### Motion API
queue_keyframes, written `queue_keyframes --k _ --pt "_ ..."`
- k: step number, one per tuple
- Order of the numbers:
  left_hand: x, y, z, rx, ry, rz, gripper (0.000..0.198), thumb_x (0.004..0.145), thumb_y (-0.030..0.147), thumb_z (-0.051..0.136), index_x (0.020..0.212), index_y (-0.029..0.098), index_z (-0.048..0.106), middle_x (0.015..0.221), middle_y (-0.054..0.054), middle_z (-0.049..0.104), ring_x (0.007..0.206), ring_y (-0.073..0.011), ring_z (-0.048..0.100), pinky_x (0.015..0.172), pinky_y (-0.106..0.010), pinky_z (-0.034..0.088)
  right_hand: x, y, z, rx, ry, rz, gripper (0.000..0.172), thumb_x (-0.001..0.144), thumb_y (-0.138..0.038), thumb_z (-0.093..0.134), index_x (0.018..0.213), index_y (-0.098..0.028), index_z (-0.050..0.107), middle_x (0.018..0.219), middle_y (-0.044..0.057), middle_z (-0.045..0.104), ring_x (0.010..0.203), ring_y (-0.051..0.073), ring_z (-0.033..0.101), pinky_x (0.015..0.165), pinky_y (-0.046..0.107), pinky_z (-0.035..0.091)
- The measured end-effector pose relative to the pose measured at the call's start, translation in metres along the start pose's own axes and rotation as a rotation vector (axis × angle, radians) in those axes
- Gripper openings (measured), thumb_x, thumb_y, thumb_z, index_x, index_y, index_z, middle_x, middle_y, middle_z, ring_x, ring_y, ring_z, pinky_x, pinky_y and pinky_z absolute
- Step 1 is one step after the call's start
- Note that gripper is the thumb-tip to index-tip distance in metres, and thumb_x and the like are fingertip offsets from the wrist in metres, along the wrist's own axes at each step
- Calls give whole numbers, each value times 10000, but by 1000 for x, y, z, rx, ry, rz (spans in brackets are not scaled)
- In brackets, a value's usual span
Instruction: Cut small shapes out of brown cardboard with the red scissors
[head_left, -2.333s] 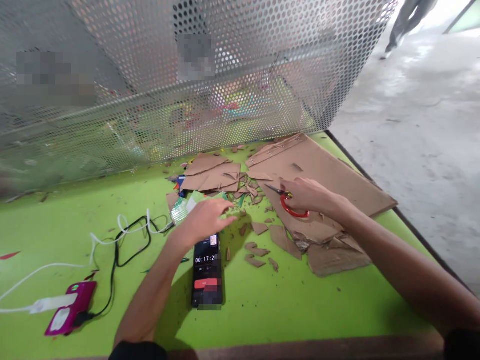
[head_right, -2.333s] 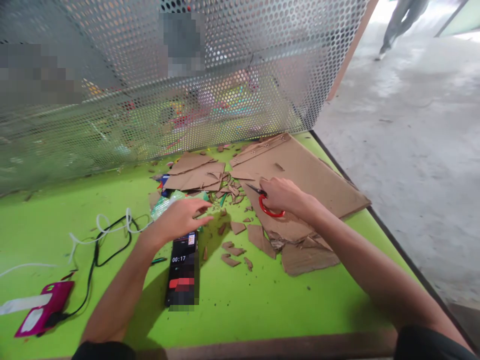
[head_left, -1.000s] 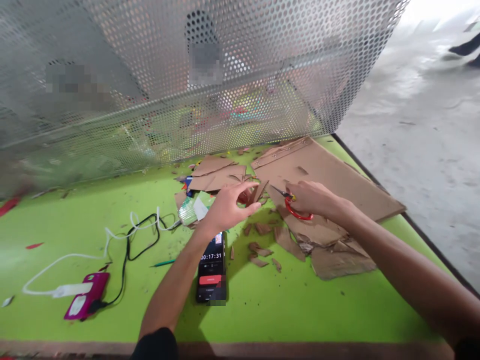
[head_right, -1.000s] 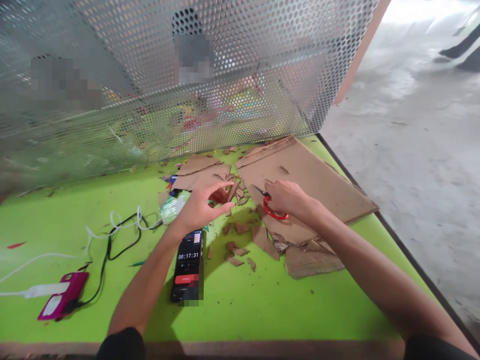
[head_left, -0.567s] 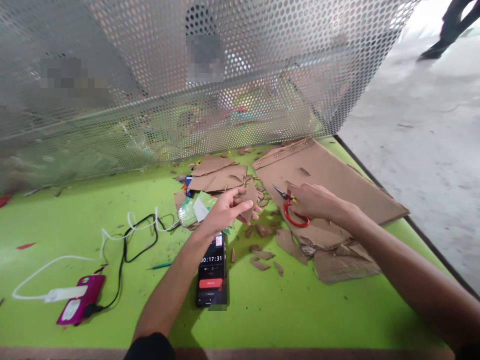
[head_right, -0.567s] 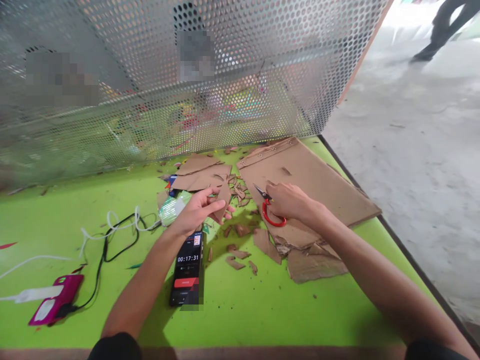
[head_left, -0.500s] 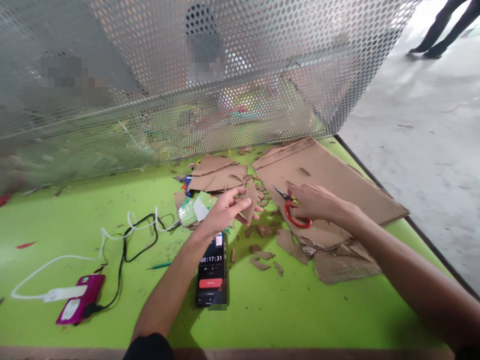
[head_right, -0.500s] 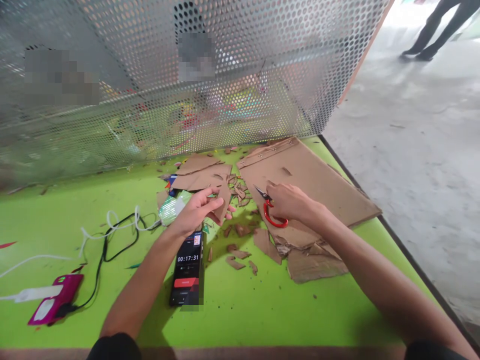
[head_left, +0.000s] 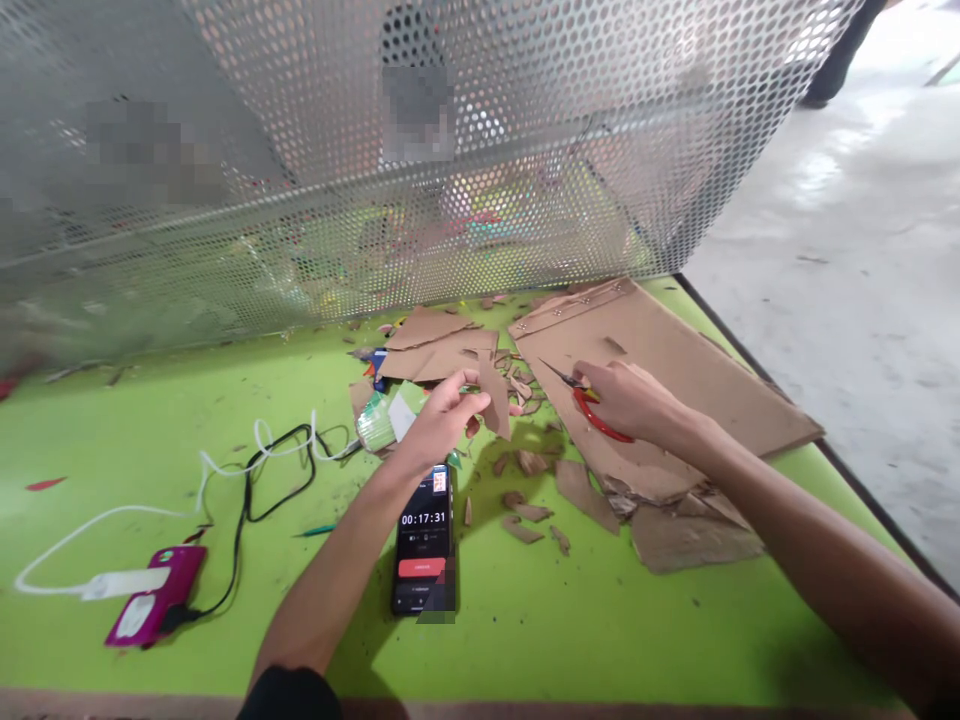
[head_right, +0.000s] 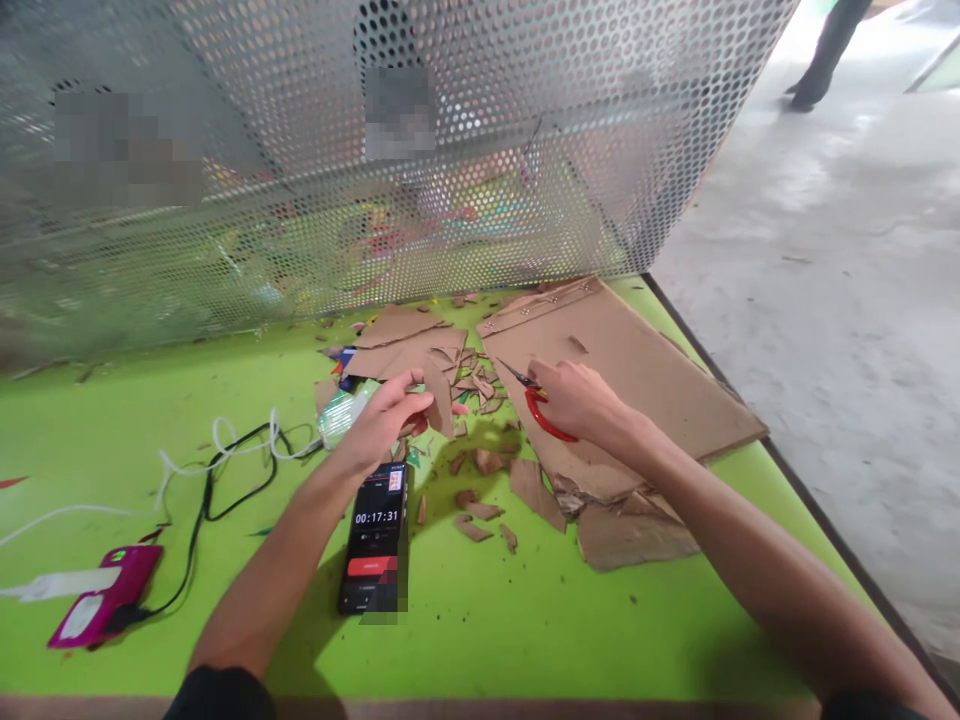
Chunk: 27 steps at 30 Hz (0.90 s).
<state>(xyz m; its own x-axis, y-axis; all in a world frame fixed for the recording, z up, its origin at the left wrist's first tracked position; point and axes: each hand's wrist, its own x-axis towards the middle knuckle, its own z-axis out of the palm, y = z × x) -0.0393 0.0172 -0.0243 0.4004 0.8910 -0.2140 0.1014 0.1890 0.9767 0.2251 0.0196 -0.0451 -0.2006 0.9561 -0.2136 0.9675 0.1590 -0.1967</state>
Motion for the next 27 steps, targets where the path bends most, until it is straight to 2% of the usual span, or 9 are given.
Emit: queue_keyframes --k 3,5,9,12,19,21,27 --pt "-1 0 1 -46 53 18 344 766 357 776 966 179 561 780 -29 752 650 -145 684 540 -227 512 -5 -6 -5 96 25 -39 236 1032 -324 496 1115 -178 662 792 97 763 720 235 704 633 279 413" --pt "-2 0 2 -96 106 28 412 704 319 827 990 181 566 761 5 726 649 -140 687 568 -236 568 -8 -9 -5 243 62 -108 221 1038 -341 498 1031 -180 649 708 61 733 632 206 664 618 271 423" --pt "-4 2 3 -184 176 49 545 679 275 862 1139 213 577 797 41 719 674 -137 717 608 -244 624 -14 -11 -3 535 154 -335 175 997 -322 565 904 -185 620 785 65 731 636 185 644 614 273 445" --pt "-4 2 4 -234 229 62 523 646 283 884 1079 206 602 755 55 699 593 -116 686 604 -256 641 -20 -15 -3 698 151 -428 152 981 -312 608 905 -182 626 807 51 720 668 184 656 626 282 486" --pt "-6 2 13 -220 248 92 425 637 307 906 877 186 577 678 46 696 555 -106 667 514 -192 583 -33 -37 -7 1197 -17 -421 185 979 -357 672 997 -174 654 828 39 743 710 196 749 654 310 623" --pt "-8 2 16 -235 228 88 438 641 306 906 862 194 545 725 36 722 599 -131 714 522 -202 597 -34 -40 -6 1245 -38 -413 209 981 -377 680 993 -169 661 800 38 749 686 190 748 629 298 622" --pt "-10 -3 18 -244 147 47 450 714 324 879 825 209 459 812 2 779 631 -176 778 586 -245 640 -34 -41 -2 1221 57 -340 247 955 -398 730 963 -156 682 765 39 744 633 178 736 562 272 607"
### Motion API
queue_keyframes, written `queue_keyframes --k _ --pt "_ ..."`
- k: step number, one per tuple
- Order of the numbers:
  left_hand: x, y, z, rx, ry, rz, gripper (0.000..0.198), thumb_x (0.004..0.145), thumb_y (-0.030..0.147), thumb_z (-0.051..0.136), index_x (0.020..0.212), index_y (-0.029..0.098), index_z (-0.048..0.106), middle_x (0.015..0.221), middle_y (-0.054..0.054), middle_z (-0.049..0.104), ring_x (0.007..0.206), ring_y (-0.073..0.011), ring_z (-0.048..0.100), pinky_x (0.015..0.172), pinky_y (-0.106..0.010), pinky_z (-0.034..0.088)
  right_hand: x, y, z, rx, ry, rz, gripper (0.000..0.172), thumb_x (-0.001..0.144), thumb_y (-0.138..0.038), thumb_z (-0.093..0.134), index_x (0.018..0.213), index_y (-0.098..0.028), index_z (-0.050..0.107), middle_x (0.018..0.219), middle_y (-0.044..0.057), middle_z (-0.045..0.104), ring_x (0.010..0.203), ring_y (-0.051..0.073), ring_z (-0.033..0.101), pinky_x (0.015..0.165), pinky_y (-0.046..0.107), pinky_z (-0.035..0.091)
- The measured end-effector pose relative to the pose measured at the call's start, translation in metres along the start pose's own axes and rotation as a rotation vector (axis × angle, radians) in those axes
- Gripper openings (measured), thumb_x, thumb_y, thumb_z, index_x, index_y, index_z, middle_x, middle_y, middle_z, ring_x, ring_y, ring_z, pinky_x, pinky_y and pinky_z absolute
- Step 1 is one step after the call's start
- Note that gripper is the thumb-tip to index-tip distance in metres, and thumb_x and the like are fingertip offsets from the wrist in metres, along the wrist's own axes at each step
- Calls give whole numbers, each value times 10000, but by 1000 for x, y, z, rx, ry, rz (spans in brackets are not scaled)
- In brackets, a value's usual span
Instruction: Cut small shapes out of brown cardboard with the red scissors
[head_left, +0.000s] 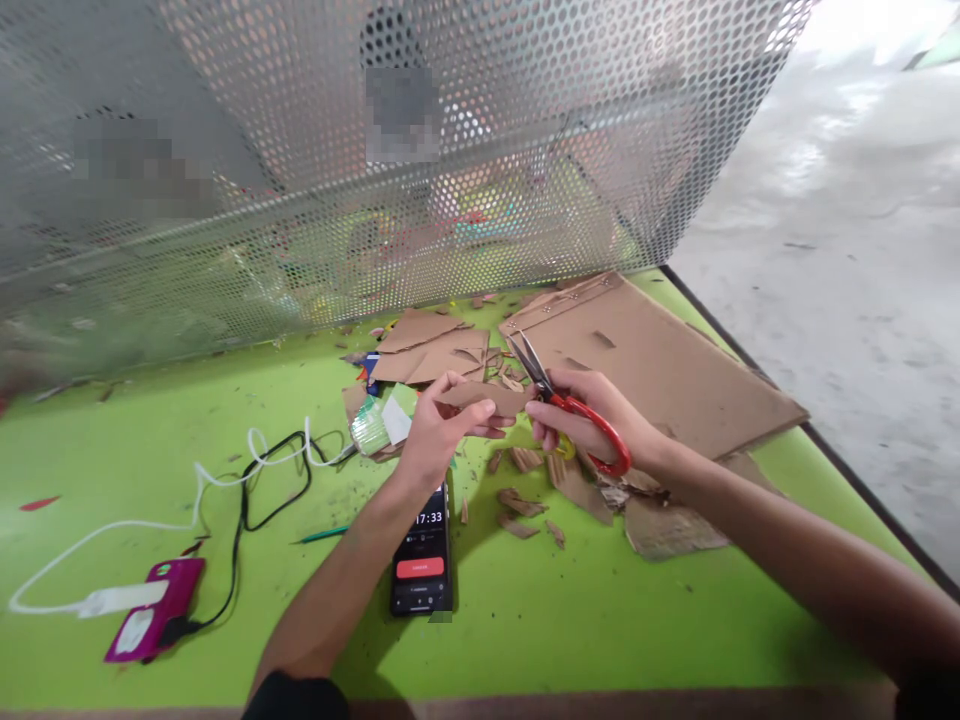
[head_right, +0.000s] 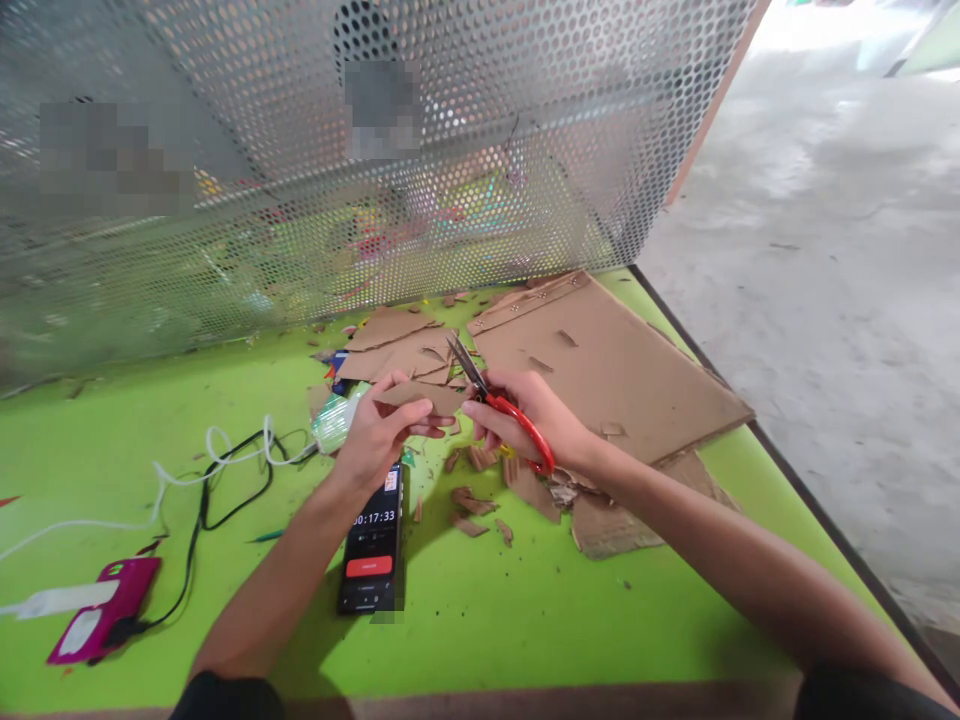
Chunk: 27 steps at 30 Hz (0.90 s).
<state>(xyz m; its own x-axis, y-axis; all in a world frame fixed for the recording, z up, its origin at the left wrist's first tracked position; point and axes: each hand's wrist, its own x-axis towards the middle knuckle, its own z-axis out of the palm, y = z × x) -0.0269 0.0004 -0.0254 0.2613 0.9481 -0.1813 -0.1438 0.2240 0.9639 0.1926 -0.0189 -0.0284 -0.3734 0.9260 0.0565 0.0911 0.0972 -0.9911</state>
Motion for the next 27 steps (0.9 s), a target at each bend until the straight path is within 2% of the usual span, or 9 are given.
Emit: queue_keyframes --k 5,8,11,14,16,18,20,23,27 --pt "-1 -2 2 16 -16 -7 482 716 353 896 825 214 448 801 -8 788 658 -197 791 614 -264 648 -2 3 0 60 -23 -26 212 954 -372 739 937 -167 687 773 34 758 620 163 735 554 257 612" --pt "-1 -2 2 59 -41 1 477 723 404 894 844 212 475 797 -17 786 703 -215 797 660 -303 656 -1 2 0 91 55 -57 221 913 -367 785 892 -170 687 734 24 743 589 155 718 529 242 602" --pt "-1 0 -4 277 -170 -11 419 742 434 886 920 188 598 885 -53 800 786 -222 791 737 -336 645 0 -4 -3 127 172 -76 269 869 -394 822 833 -166 682 665 16 717 515 144 675 475 236 568" --pt "-2 5 -9 738 -337 8 291 801 404 848 955 189 726 927 -51 801 846 -216 763 809 -349 601 2 -11 -9 139 285 -79 308 831 -418 846 789 -165 674 615 13 699 467 135 638 443 233 526" --pt "-4 5 -9 1034 -501 37 241 832 345 830 1031 224 766 1000 -39 804 926 -230 750 851 -360 563 4 -14 -12 141 321 -58 336 814 -437 853 754 -168 661 595 15 688 453 134 625 438 238 511" --pt "-8 2 -6 1223 -688 55 360 807 278 860 1150 256 752 1141 -39 786 1042 -254 729 869 -358 531 5 -15 -14 150 332 -33 359 801 -457 854 734 -171 648 583 17 682 441 134 614 434 246 499" --pt "-11 -3 -2 1337 -813 67 413 775 244 886 1161 246 742 1187 -52 756 1080 -272 708 826 -337 507 7 -14 -15 158 337 -15 369 794 -469 852 729 -175 639 577 18 677 433 134 603 428 252 483" --pt "-13 -12 3 1426 -858 122 265 804 196 839 1052 222 751 1121 -53 729 1023 -259 699 765 -318 473 9 -12 -15 168 341 -3 371 792 -471 846 725 -181 624 570 15 669 427 134 595 426 257 468" --pt "-12 -19 4 1383 -853 158 89 832 159 781 896 209 747 1016 -35 735 907 -222 695 730 -308 448 10 -10 -15 183 326 9 374 787 -466 846 719 -187 607 564 14 667 422 134 594 429 259 468"
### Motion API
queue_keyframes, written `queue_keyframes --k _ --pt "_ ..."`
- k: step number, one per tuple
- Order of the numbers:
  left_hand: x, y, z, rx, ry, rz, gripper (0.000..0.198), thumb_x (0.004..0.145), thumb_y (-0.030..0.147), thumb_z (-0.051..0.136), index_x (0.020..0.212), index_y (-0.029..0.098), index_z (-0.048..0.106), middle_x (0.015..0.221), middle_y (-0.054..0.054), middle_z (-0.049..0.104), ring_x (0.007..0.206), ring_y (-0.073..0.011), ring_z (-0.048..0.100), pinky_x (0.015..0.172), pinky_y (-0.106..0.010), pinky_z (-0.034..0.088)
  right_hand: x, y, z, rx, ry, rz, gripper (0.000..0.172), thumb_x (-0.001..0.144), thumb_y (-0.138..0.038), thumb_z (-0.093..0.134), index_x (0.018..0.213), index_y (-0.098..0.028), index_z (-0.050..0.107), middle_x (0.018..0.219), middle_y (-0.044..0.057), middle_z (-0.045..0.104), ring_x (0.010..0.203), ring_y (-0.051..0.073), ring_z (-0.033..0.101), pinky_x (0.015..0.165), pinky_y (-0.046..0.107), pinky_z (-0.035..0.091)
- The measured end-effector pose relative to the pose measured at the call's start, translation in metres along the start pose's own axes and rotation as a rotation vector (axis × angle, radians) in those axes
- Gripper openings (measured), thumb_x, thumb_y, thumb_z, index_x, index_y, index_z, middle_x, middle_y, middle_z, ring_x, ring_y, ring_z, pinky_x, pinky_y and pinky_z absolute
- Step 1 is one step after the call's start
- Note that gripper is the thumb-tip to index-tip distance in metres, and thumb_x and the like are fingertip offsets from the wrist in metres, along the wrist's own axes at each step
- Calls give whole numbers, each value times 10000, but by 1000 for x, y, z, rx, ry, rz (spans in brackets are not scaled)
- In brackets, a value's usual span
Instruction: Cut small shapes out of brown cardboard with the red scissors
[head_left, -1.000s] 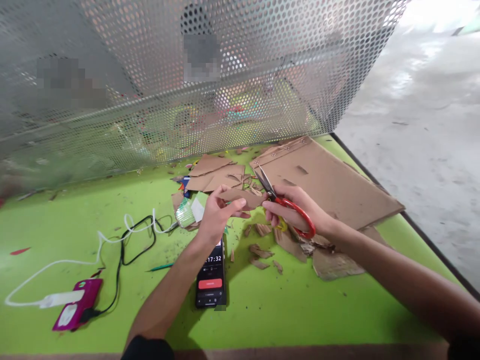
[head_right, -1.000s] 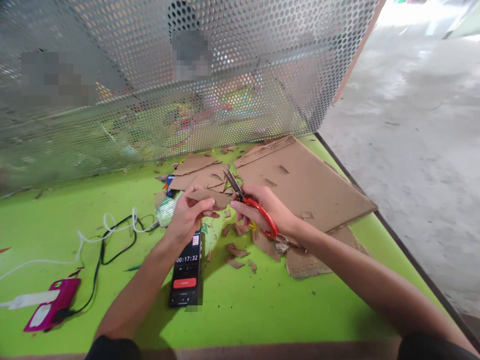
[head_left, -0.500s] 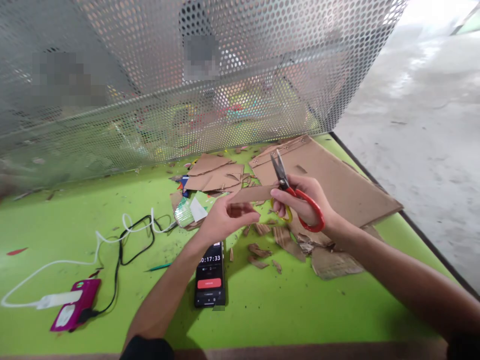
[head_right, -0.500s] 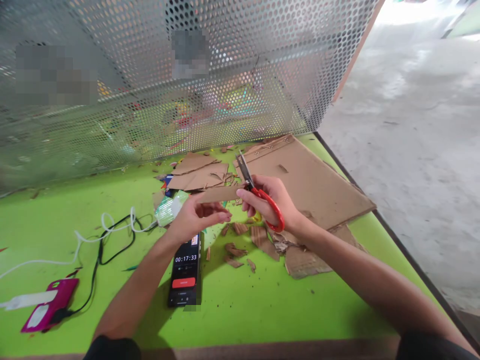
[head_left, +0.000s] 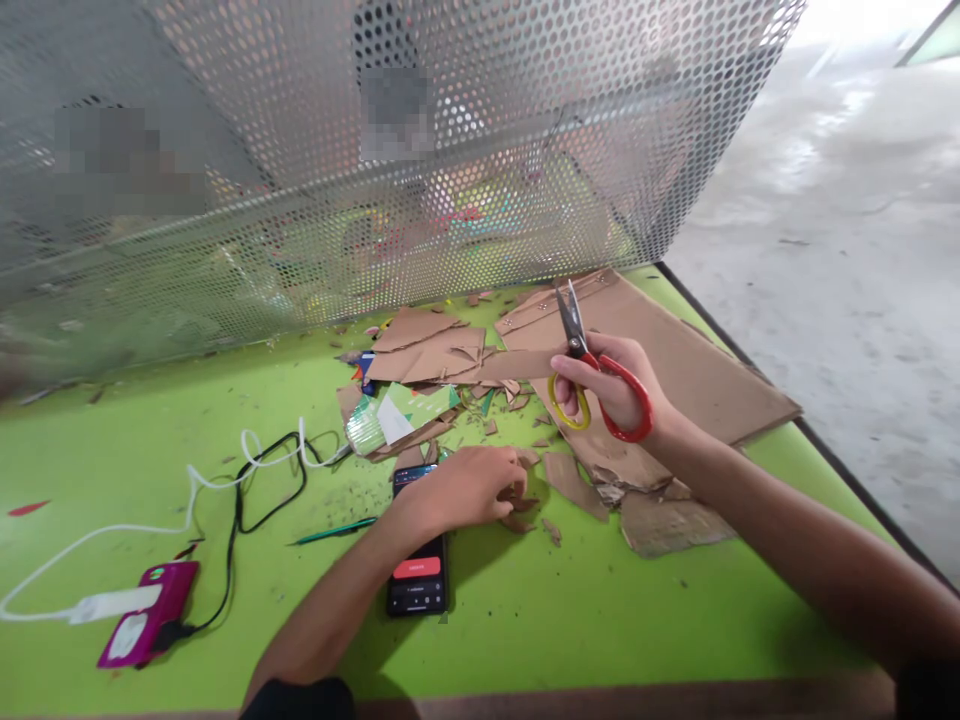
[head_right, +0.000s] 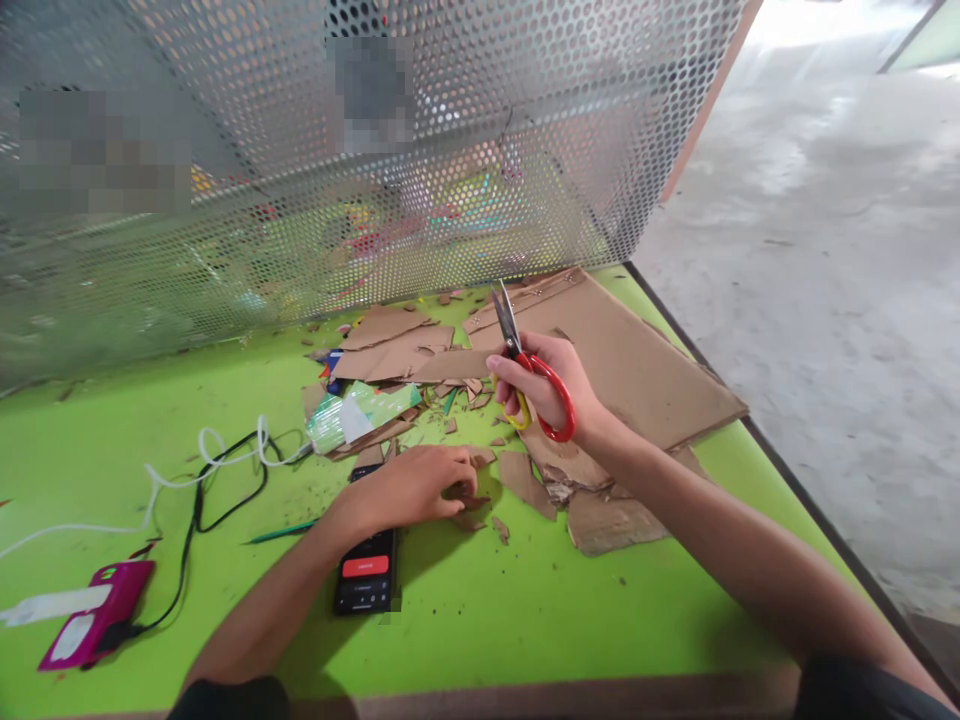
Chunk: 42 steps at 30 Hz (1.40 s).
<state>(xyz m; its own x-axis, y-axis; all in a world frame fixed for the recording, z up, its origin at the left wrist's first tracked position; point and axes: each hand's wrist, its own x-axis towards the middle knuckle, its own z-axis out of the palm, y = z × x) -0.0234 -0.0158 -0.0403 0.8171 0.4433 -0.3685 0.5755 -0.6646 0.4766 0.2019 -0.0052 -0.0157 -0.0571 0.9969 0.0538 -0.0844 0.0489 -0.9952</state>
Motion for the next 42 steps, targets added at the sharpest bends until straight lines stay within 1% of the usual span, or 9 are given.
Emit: queue_keyframes --k 6,9,16,24,26,29,34,37,42 --pt "2 0 -2 -26 -10 -38 84 812 137 750 863 203 760 941 -34 769 821 -213 695 677 -302 421 0 -2 0 -5 -8 5 379 778 -465 853 718 -183 608 565 17 669 422 134 594 429 260 478" --pt "-2 -1 -9 -28 28 -64 70 830 171 730 877 218 750 921 -17 766 807 -203 688 653 -291 400 1 -3 0 -11 -4 9 379 777 -465 855 718 -184 607 568 19 671 425 134 595 432 261 480" --pt "-9 -8 -30 -31 117 -166 131 847 145 675 940 195 751 985 -40 769 904 -230 703 781 -319 465 1 -1 -1 -24 2 12 370 793 -463 842 724 -194 598 568 14 666 428 133 592 436 261 477" --pt "-8 -9 -25 -35 150 -96 140 838 151 659 941 189 747 984 -40 755 875 -217 700 786 -324 492 3 3 -2 -63 25 20 382 806 -480 834 732 -189 598 575 11 659 427 130 588 421 257 468" --pt "-12 -8 -28 -84 217 -18 127 853 160 669 952 192 742 1013 -36 742 893 -201 700 816 -319 513 3 5 -2 -93 42 29 387 795 -480 849 737 -183 608 582 11 662 432 131 593 413 251 470" --pt "-20 -6 -33 -126 427 102 130 889 164 665 998 197 726 1046 -40 731 923 -182 703 841 -305 539 4 9 -3 -158 5 36 394 804 -476 850 703 -178 613 594 19 674 447 128 605 425 239 479" --pt "-24 -11 -36 77 788 134 141 914 187 669 1047 207 709 1059 -65 743 992 -210 713 889 -338 564 0 18 1 -110 -152 103 363 843 -483 821 761 -170 658 624 27 707 489 145 644 453 241 514" --pt "-21 -14 -34 160 881 96 124 929 218 671 1043 211 718 1060 -74 737 1003 -218 708 910 -354 564 -3 23 5 -20 -236 153 366 865 -477 803 750 -170 641 622 21 700 488 140 645 458 237 523" --pt "-19 -17 -32 127 919 134 129 935 234 691 1059 219 724 1071 -80 703 988 -209 698 852 -341 583 -7 22 8 47 -290 152 327 880 -434 796 765 -173 637 629 7 701 489 127 646 464 221 519"
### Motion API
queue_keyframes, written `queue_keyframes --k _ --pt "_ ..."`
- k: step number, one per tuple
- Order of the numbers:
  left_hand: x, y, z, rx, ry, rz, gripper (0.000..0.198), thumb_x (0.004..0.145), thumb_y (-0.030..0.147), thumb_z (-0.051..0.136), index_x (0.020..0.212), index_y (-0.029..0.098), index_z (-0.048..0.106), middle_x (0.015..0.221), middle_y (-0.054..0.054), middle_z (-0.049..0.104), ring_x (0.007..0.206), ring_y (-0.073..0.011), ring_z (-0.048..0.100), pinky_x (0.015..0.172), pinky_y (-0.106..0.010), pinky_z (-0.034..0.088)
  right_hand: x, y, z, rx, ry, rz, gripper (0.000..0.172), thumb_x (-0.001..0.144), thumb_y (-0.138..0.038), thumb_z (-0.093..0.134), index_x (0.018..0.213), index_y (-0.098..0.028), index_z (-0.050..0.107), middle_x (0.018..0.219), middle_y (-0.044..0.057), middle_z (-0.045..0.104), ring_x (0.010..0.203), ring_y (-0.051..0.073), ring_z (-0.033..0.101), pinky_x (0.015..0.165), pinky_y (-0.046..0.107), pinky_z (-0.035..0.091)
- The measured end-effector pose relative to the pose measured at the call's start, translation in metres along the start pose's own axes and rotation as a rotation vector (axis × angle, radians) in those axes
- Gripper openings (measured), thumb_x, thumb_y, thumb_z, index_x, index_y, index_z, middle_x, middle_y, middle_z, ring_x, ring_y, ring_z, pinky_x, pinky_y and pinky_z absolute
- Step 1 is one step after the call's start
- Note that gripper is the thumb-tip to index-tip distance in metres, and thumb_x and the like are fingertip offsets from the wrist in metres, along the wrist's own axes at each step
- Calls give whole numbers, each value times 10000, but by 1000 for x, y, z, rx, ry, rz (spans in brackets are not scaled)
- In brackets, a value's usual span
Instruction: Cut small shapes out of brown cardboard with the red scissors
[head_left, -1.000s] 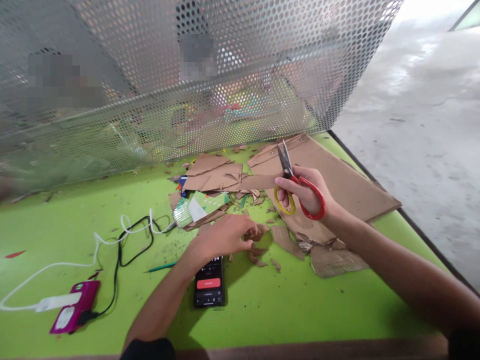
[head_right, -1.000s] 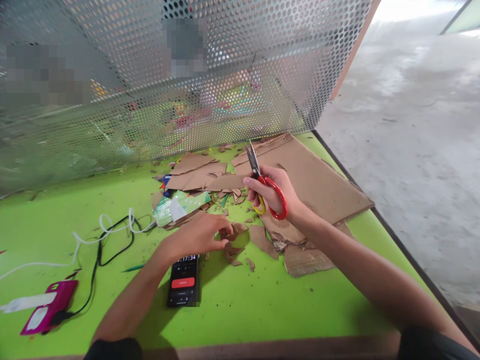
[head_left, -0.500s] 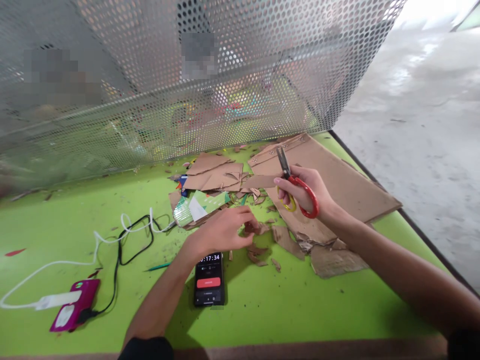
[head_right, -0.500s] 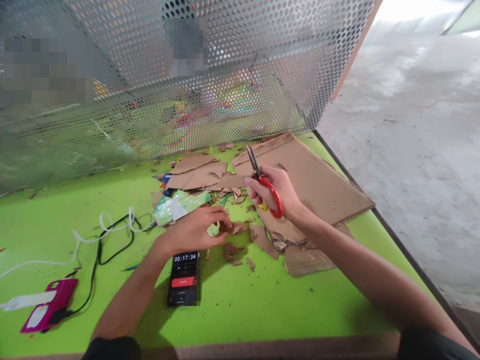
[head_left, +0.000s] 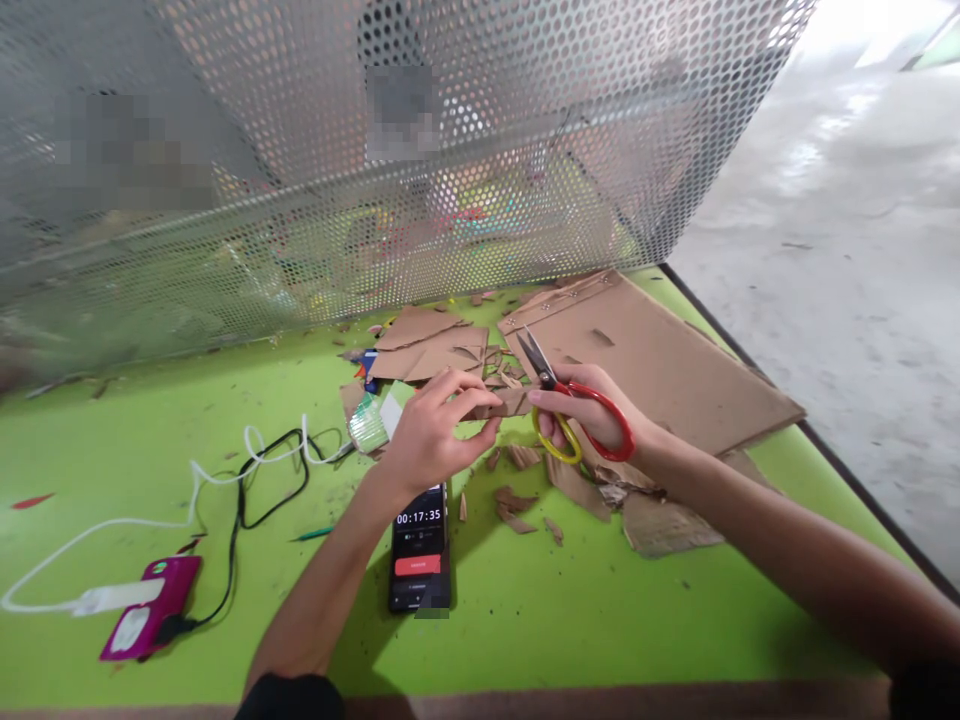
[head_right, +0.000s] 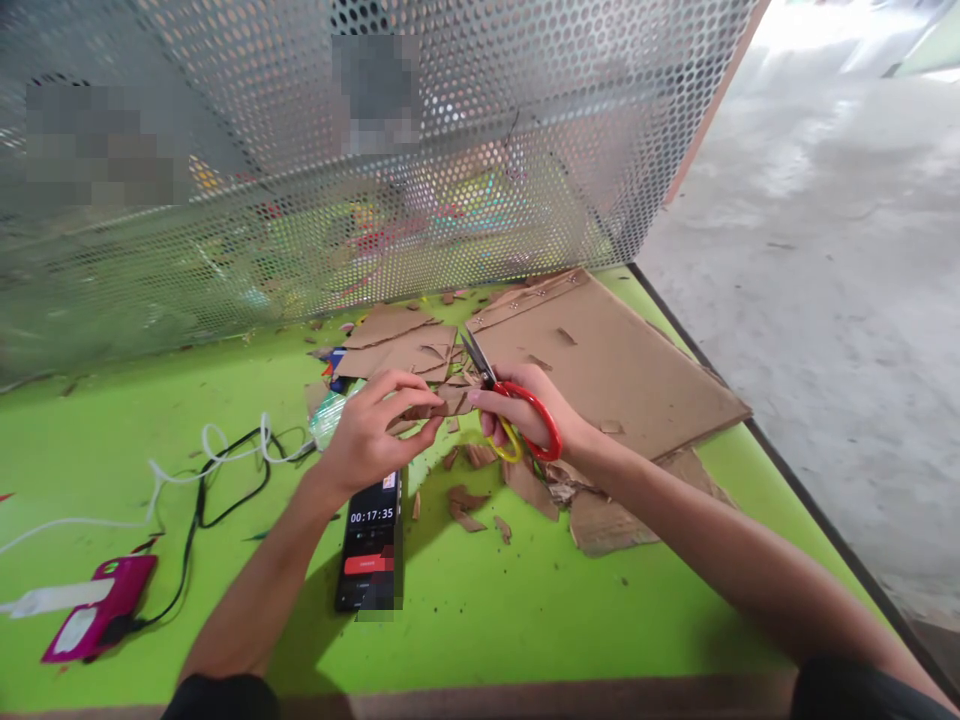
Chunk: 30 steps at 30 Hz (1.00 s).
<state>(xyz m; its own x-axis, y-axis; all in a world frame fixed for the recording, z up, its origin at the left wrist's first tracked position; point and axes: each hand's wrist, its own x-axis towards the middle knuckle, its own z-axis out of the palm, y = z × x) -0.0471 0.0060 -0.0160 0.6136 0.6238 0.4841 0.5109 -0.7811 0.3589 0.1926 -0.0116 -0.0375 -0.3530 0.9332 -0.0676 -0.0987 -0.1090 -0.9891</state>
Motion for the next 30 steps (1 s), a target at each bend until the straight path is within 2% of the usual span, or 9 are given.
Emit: queue_keyframes --k 5,10,13,17,22,24,28,30 --pt "2 5 -4 -100 46 -19 94 926 246 733 1015 220 722 1157 -90 708 1060 -212 716 906 -349 598 -2 -1 0 46 -38 -18 291 885 -395 795 784 -169 641 626 1 700 485 131 652 456 223 519" --pt "1 11 -6 -204 16 -62 112 923 255 742 1031 231 733 1192 -85 746 1040 -205 743 914 -346 624 -6 -6 4 74 -61 -14 302 897 -415 780 788 -173 637 643 9 713 479 140 655 459 242 532" --pt "1 13 -7 -217 44 -66 120 899 231 758 1019 236 748 1166 -80 759 954 -191 753 827 -315 643 -7 -9 6 109 -72 0 308 907 -430 768 786 -183 630 636 15 721 480 152 662 467 256 547" --pt "1 14 -7 -199 89 17 141 867 190 784 998 217 741 1119 -78 759 727 -117 712 661 -237 617 -8 -8 6 134 -81 -48 247 908 -376 777 826 -183 646 651 12 739 496 149 676 477 248 555" --pt "2 15 -5 -118 184 126 141 869 168 775 995 196 720 1085 -61 751 613 -60 640 605 -201 588 -9 -4 9 145 -128 -149 221 937 -352 753 842 -174 665 661 14 744 502 140 677 478 242 554" --pt "2 17 -5 -81 208 144 141 859 156 775 983 195 719 1075 -60 751 637 -67 653 622 -205 596 -10 -4 10 140 -133 -160 208 948 -338 744 842 -173 674 665 12 744 505 137 677 484 240 554" --pt "2 20 -5 -43 229 154 170 828 129 790 971 193 724 1060 -67 753 846 -144 738 733 -257 640 -12 -5 11 79 -108 -186 233 968 -318 723 789 -172 690 684 16 741 531 136 683 504 242 559" --pt "2 21 -6 -54 225 151 186 816 122 798 974 190 729 1060 -69 753 887 -158 745 737 -257 640 -13 -6 11 54 -65 -232 199 990 -322 698 856 -176 718 704 13 745 557 142 698 528 249 575"
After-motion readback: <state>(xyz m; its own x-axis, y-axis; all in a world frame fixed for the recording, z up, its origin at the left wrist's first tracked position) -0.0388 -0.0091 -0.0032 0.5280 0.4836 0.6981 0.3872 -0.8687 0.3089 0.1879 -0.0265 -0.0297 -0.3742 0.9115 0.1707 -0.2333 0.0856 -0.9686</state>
